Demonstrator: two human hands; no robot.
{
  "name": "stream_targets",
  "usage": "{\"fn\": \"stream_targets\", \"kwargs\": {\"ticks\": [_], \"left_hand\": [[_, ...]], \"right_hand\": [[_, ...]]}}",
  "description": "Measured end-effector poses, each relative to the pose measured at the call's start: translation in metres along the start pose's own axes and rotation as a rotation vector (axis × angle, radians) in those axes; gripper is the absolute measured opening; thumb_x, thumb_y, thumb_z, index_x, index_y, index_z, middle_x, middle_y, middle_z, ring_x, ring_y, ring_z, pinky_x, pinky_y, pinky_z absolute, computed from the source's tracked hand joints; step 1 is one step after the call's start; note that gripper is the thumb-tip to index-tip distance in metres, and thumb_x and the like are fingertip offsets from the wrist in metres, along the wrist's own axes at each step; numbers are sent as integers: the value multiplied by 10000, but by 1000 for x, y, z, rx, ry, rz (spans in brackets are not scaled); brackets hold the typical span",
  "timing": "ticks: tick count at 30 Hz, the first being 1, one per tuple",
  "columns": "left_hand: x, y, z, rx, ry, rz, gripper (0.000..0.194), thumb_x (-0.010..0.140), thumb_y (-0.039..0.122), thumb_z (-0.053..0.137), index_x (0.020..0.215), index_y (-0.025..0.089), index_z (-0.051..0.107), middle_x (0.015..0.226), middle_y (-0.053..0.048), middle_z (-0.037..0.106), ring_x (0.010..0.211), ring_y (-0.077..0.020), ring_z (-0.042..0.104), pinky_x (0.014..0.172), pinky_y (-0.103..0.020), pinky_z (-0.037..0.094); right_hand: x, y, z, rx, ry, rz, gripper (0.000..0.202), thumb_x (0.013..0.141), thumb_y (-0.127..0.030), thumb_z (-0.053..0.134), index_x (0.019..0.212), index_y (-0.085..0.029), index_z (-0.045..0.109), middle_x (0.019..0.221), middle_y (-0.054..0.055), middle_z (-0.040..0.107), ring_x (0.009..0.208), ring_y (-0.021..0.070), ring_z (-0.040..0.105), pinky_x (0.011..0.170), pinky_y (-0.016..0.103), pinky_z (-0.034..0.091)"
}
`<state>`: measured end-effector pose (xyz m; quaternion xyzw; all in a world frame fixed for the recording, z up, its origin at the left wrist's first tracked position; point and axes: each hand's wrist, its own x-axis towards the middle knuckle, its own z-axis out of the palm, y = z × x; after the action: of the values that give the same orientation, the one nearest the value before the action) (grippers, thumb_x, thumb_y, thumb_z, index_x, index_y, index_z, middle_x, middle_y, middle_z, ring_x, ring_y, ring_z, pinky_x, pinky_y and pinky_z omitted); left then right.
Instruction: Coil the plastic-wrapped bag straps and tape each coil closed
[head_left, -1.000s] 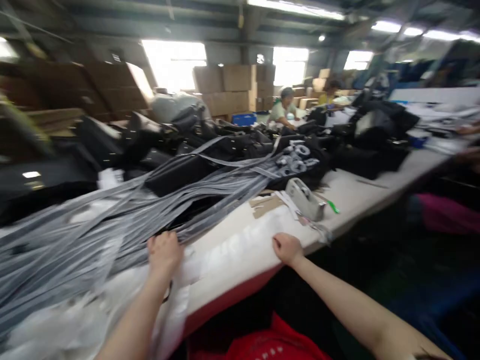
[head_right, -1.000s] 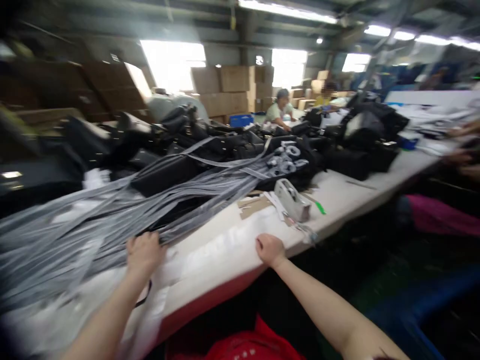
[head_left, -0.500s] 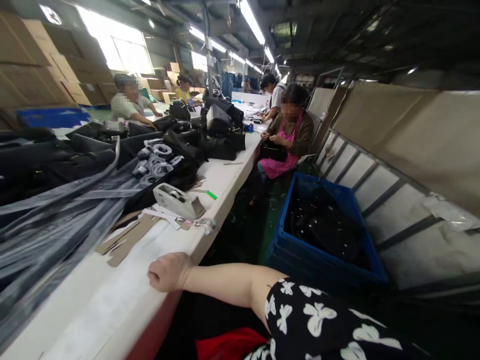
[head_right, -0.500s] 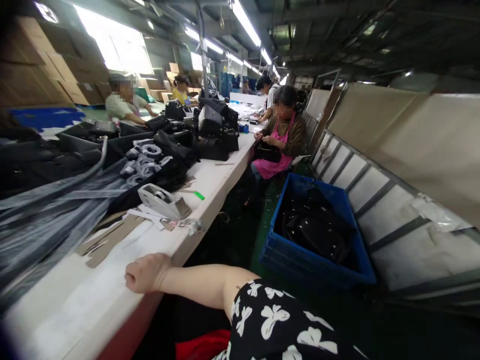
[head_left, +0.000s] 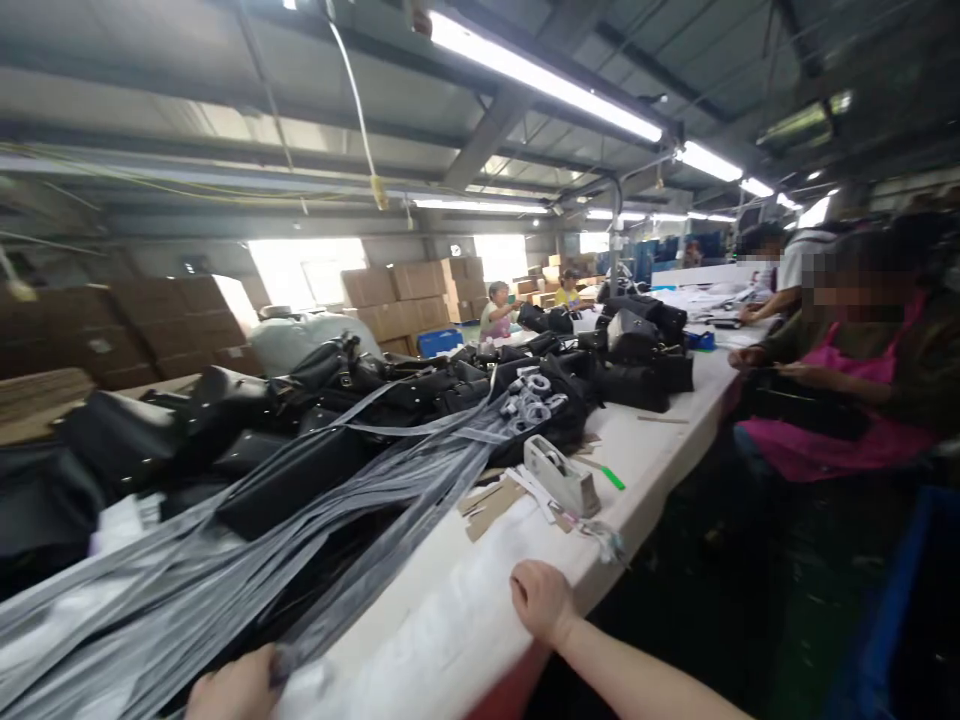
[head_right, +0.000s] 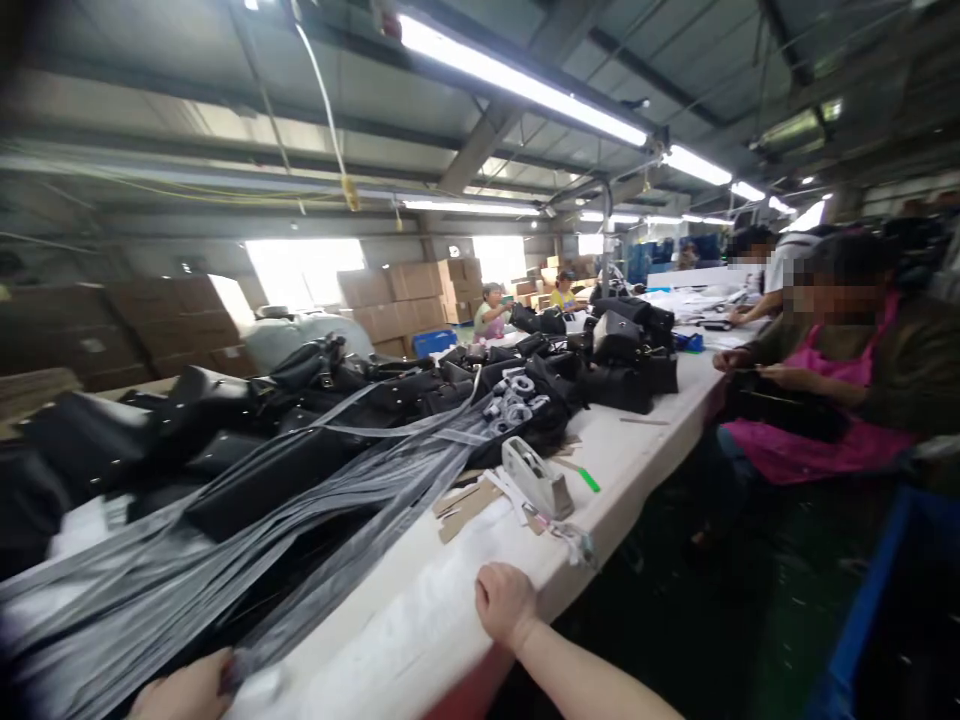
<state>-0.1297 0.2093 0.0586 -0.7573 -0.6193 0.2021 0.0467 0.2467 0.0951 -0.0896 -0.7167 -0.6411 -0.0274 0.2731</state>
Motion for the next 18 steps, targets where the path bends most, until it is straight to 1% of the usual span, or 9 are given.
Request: {"fn": "stream_targets", "kwargs": {"ticks": [2,4,6,8,10,12,14,16,18], "left_hand": [[-3,-7,1,-11,13,-16,199,787,143,551,931,229,658,1069,-94,712,1038,-290,652,832,-385,448],[-5,-7,-10,-38,54,-33,196,790,146,531,942,208,638,1099,-123,699,1053,-296,643,827,-375,431],[-14,-2,-30,-83,87,-39,194,819,149,492,969,189,609,1084,-132,700,1029,-287,650,816,-357,422],[-37,11,-54,-145,111,-10,198,884,204,429,1020,185,571,1043,-119,711,976,-266,665,777,-329,425],[-73,37,-76,-230,189,93,218,928,308,398,1054,203,542,975,-102,718,921,-267,673,729,-318,429],[-116,75,-89,-309,224,282,183,916,331,447,1004,220,562,934,-89,718,889,-269,675,698,-308,433],[-157,118,-91,-343,169,515,150,913,277,452,936,223,589,859,-78,716,817,-256,684,661,-301,441],[-186,154,-82,-348,136,773,139,906,229,460,953,214,589,849,-66,715,736,-237,685,622,-294,447],[-199,176,-66,-339,100,905,138,904,215,459,966,202,582,821,-58,714,653,-231,677,561,-293,440]], "right_hand": [[-3,1,3,17,-2,3,165,871,-182,449,791,-186,593,804,50,639,772,190,573,691,279,352],[-4,0,2,61,-17,7,186,873,-178,430,783,-181,592,795,59,630,769,194,566,702,286,349],[-3,-3,-3,212,-46,56,178,859,-200,444,757,-177,588,788,69,621,787,207,561,727,298,356],[2,-8,-13,475,-126,192,195,844,-279,491,705,-173,576,766,78,610,805,221,561,745,309,375],[14,-16,-29,681,-251,328,336,879,-416,450,691,-169,580,727,84,606,765,220,572,714,313,409],[32,-26,-50,848,-398,382,553,937,-537,252,781,-154,620,742,98,629,719,206,594,667,311,452],[52,-37,-77,1210,-566,428,694,951,-580,109,954,-126,634,852,119,660,757,187,623,675,303,494],[68,-46,-112,1629,-680,531,587,969,-543,221,1052,-109,608,839,93,656,703,146,618,629,260,504],[73,-52,-153,1810,-629,573,316,964,-363,407,1062,-129,594,651,-5,573,508,80,515,482,180,429]]}}
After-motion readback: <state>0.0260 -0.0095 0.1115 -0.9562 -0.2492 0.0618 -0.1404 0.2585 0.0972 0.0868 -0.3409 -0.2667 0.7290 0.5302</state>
